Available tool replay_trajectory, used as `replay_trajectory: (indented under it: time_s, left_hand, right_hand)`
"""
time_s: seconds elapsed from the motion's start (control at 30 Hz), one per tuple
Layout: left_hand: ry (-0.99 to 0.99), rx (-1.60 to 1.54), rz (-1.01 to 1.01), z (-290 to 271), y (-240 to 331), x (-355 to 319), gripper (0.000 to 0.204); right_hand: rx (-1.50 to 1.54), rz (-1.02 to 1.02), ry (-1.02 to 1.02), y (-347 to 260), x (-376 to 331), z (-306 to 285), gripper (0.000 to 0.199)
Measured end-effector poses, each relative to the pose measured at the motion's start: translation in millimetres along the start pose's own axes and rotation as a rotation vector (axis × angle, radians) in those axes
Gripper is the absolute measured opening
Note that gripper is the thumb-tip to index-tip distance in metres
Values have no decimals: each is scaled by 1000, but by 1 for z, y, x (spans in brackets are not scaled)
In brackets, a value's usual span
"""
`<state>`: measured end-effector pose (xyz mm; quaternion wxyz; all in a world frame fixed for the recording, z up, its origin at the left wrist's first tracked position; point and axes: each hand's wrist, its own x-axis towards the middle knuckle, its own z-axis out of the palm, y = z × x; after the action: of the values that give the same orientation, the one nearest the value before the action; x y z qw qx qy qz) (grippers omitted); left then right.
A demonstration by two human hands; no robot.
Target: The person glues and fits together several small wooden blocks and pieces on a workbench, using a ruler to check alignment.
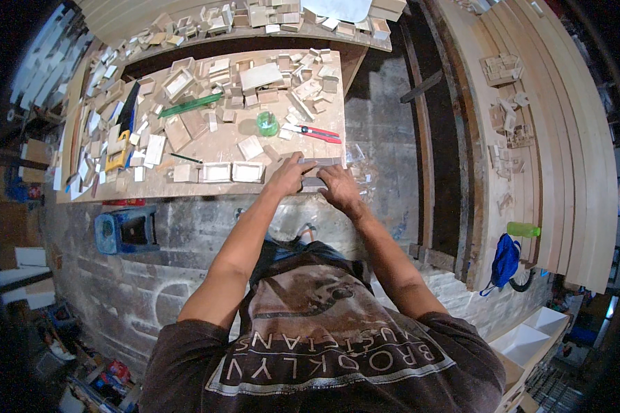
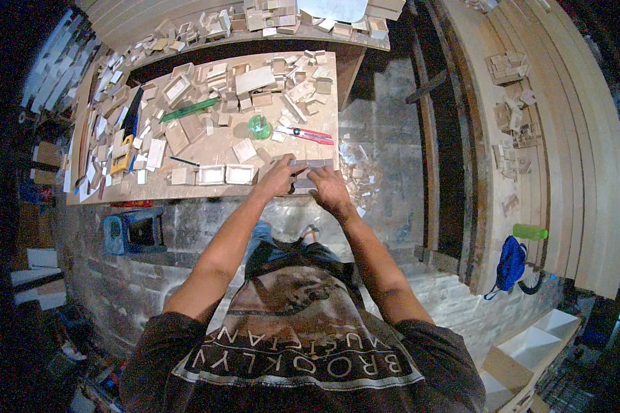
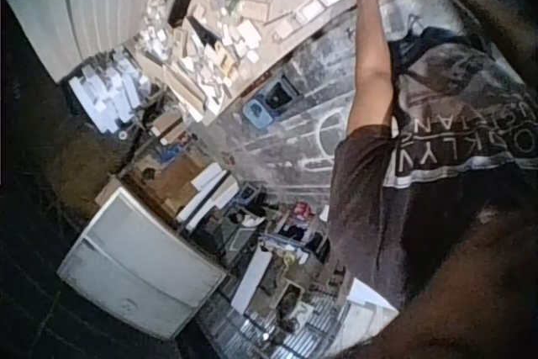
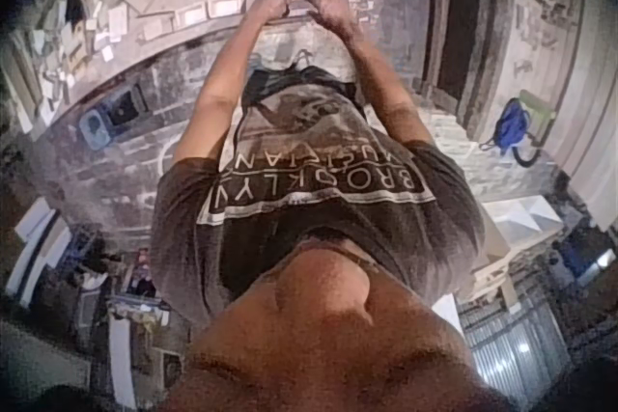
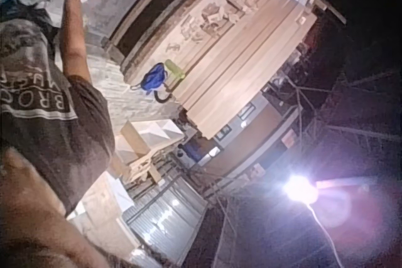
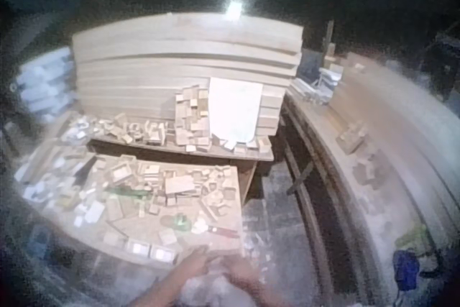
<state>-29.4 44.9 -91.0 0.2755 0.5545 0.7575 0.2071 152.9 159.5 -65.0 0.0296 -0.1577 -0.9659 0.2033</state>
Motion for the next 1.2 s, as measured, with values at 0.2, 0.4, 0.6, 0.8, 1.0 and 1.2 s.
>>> replay_trajectory:
  time_s: [0.2, 0.4, 0.6, 0.8, 1.0, 1.2]
  left_hand:
    - [-26, -50, -43, 0, -4, 2, 68]
    - [20, -17, -10, 2, -3, -1, 67]
    - [1, -18, -1, -1, -1, 2, 67]
    - [-10, -46, -32, -6, 3, -2, 64]
    - [-54, 96, -92, -19, 24, -2, 60]
    - [-52, 89, -105, -12, 14, -2, 63]
  right_hand:
    - [-3, -50, 0, -17, 19, 21, 38]
    - [33, -71, 116, -16, 21, 43, 32]
    - [90, -82, 135, -14, 20, 43, 32]
    - [171, -118, 197, -19, 10, 36, 36]
    - [439, 332, 434, 33, -22, 18, 26]
    - [272, 189, 210, 36, -34, 6, 39]
